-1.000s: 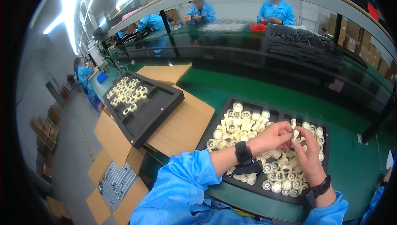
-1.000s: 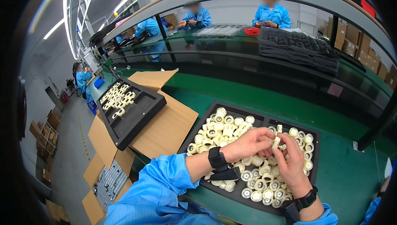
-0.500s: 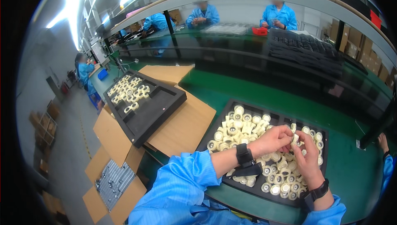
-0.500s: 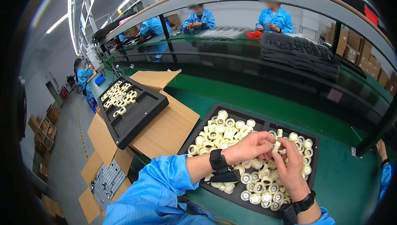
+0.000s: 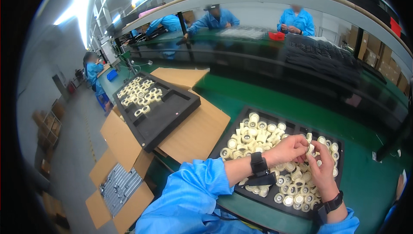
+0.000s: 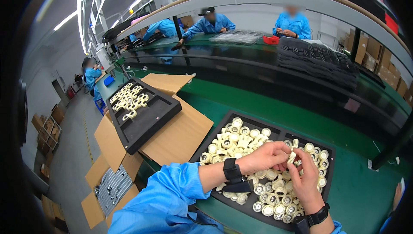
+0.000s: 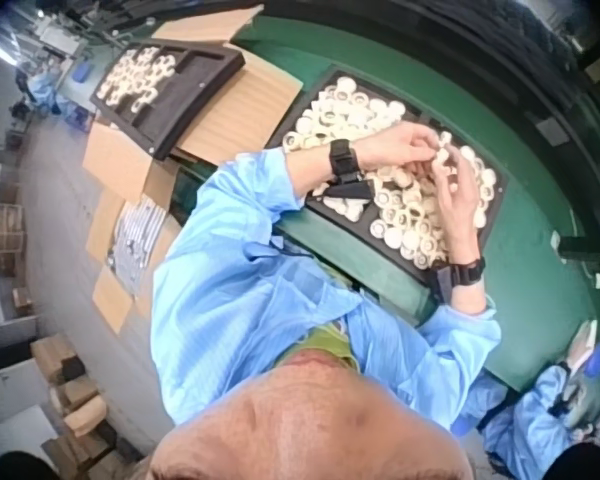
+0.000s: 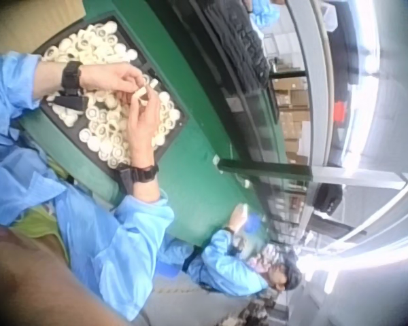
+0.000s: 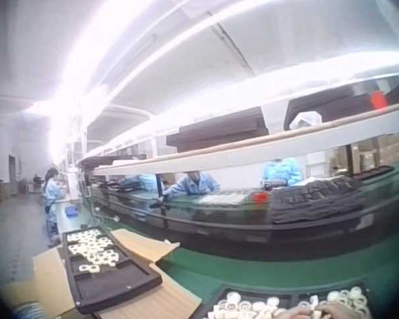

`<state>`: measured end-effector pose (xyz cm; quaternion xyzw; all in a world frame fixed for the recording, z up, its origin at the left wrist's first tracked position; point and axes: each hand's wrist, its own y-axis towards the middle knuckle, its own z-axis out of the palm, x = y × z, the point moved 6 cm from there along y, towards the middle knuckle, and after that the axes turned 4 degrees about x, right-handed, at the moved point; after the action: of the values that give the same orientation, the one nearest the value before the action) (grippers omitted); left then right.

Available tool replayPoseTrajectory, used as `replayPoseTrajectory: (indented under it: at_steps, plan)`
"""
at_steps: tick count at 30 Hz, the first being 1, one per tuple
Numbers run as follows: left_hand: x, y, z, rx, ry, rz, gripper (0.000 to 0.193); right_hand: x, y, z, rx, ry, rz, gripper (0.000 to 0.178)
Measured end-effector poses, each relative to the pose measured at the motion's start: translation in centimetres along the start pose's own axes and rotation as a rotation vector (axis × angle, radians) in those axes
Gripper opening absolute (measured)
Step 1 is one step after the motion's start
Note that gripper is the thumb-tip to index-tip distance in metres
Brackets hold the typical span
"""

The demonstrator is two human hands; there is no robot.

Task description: Manually assembling small plastic and metal gears into white electronic housings on a factory assembly line.

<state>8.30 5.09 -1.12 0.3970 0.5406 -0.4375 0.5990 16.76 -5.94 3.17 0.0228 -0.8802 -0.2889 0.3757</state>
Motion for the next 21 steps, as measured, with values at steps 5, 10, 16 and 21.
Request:
replayPoseTrajectory:
  at_steps: [5,10,16,21]
  plan:
    - [0.19,0.19,0.12,0.002,0.003,-0.01,0.029,-0.21,-0.16,-0.04,0.002,0.013,0.012,0.035]
    - [0.07,0.05,0.01,-0.004,0.016,-0.006,0.029,-0.29,-0.19,0.08,-0.001,0.023,0.001,0.035]
    - [-0.2,-0.19,0.0,-0.007,0.016,0.0,0.029,0.1,-0.08,0.23,0.007,0.024,0.007,0.035]
    - [-0.12,0.18,0.18,-0.006,0.022,-0.014,0.029,-0.26,-0.11,-0.13,0.005,0.02,-0.004,0.035]
